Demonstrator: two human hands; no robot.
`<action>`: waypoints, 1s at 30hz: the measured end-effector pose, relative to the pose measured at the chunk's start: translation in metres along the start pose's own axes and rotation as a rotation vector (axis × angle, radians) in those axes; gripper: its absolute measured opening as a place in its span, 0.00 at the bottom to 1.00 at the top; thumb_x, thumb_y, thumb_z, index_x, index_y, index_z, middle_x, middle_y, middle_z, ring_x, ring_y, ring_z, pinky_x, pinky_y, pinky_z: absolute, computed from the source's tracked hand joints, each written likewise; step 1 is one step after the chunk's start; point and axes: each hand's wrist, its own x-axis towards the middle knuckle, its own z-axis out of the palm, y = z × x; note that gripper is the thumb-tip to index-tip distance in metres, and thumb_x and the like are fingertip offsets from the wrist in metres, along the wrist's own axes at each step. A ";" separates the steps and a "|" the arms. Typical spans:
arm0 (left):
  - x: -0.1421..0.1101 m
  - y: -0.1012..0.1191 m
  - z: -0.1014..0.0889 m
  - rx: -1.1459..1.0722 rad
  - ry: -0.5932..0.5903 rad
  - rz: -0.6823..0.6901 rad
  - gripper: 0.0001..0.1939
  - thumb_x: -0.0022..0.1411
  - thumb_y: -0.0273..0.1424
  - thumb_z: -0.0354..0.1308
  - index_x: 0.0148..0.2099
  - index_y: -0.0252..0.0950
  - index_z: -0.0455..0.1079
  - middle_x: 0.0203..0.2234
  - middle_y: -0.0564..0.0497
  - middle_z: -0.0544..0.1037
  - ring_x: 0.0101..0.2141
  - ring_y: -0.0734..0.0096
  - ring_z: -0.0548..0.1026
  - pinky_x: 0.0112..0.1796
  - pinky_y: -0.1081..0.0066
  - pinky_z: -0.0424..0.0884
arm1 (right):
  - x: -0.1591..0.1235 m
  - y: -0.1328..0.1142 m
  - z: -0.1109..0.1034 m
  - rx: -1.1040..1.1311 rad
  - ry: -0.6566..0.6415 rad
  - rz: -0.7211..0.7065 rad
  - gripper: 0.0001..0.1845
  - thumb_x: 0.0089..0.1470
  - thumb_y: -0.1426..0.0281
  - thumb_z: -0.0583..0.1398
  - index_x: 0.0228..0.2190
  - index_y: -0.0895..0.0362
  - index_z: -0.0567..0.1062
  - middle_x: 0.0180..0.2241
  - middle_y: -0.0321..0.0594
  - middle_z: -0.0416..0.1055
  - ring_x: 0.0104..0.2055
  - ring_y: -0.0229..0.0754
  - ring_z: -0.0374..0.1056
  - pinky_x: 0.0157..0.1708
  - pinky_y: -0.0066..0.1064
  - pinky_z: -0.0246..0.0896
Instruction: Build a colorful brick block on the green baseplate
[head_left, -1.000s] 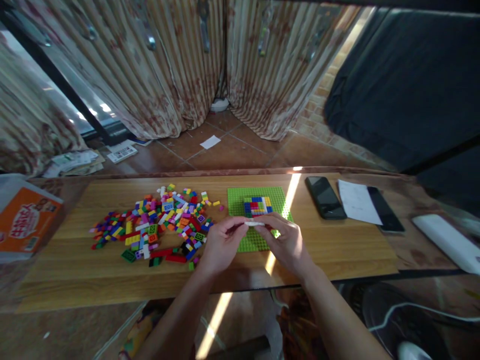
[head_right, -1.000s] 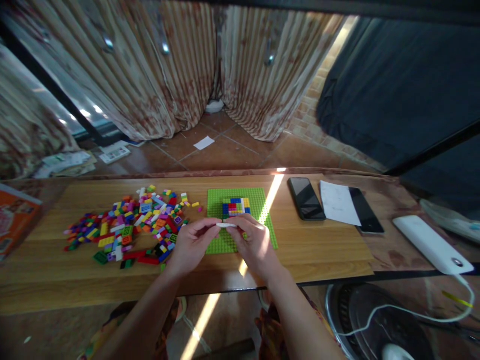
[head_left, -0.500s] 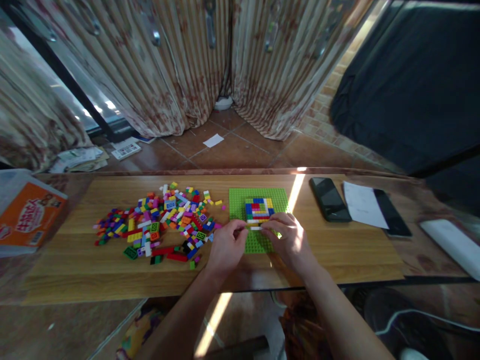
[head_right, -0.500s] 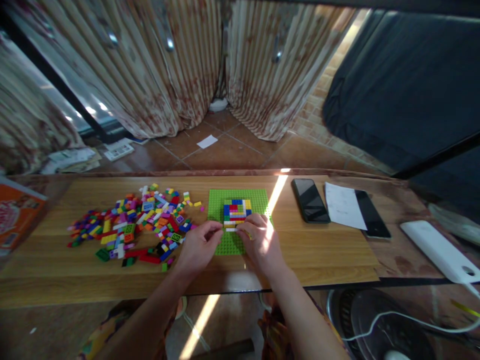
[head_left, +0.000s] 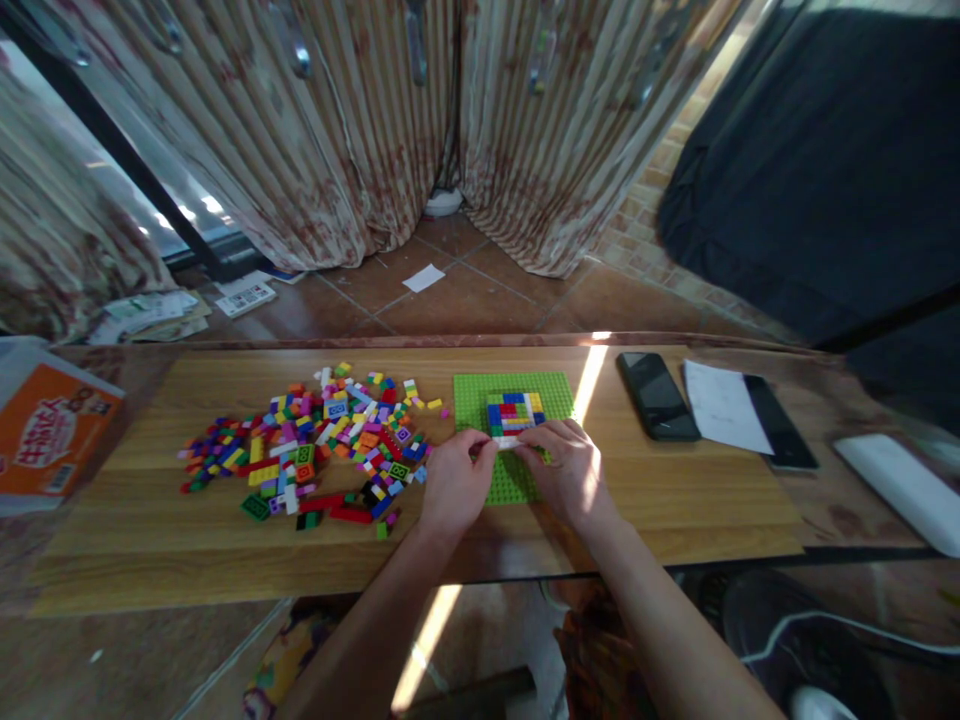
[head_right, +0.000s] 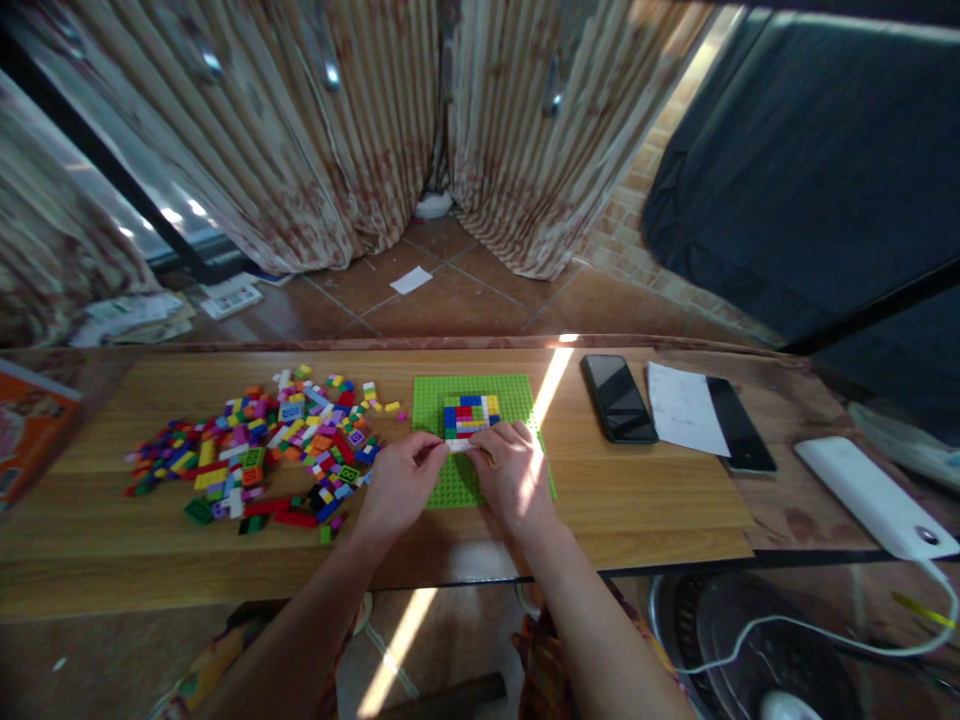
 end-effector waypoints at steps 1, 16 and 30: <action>0.000 0.000 0.001 0.005 0.005 -0.002 0.10 0.62 0.33 0.53 0.34 0.34 0.75 0.26 0.49 0.79 0.28 0.69 0.75 0.30 0.72 0.64 | 0.000 0.000 -0.001 0.004 0.005 0.006 0.06 0.54 0.70 0.61 0.28 0.52 0.79 0.32 0.40 0.76 0.36 0.45 0.67 0.39 0.39 0.64; 0.001 0.006 0.003 0.057 0.023 -0.079 0.10 0.61 0.33 0.56 0.34 0.34 0.76 0.24 0.48 0.79 0.26 0.69 0.74 0.28 0.72 0.62 | 0.000 0.008 0.000 0.196 0.101 0.379 0.21 0.47 0.57 0.65 0.40 0.57 0.77 0.38 0.46 0.74 0.40 0.48 0.68 0.42 0.45 0.65; 0.004 0.007 0.004 0.109 0.040 -0.077 0.11 0.60 0.33 0.56 0.31 0.33 0.76 0.25 0.45 0.80 0.26 0.67 0.75 0.28 0.70 0.61 | 0.009 0.005 0.003 0.346 0.095 0.490 0.21 0.39 0.59 0.68 0.35 0.57 0.75 0.33 0.42 0.75 0.35 0.45 0.69 0.38 0.40 0.66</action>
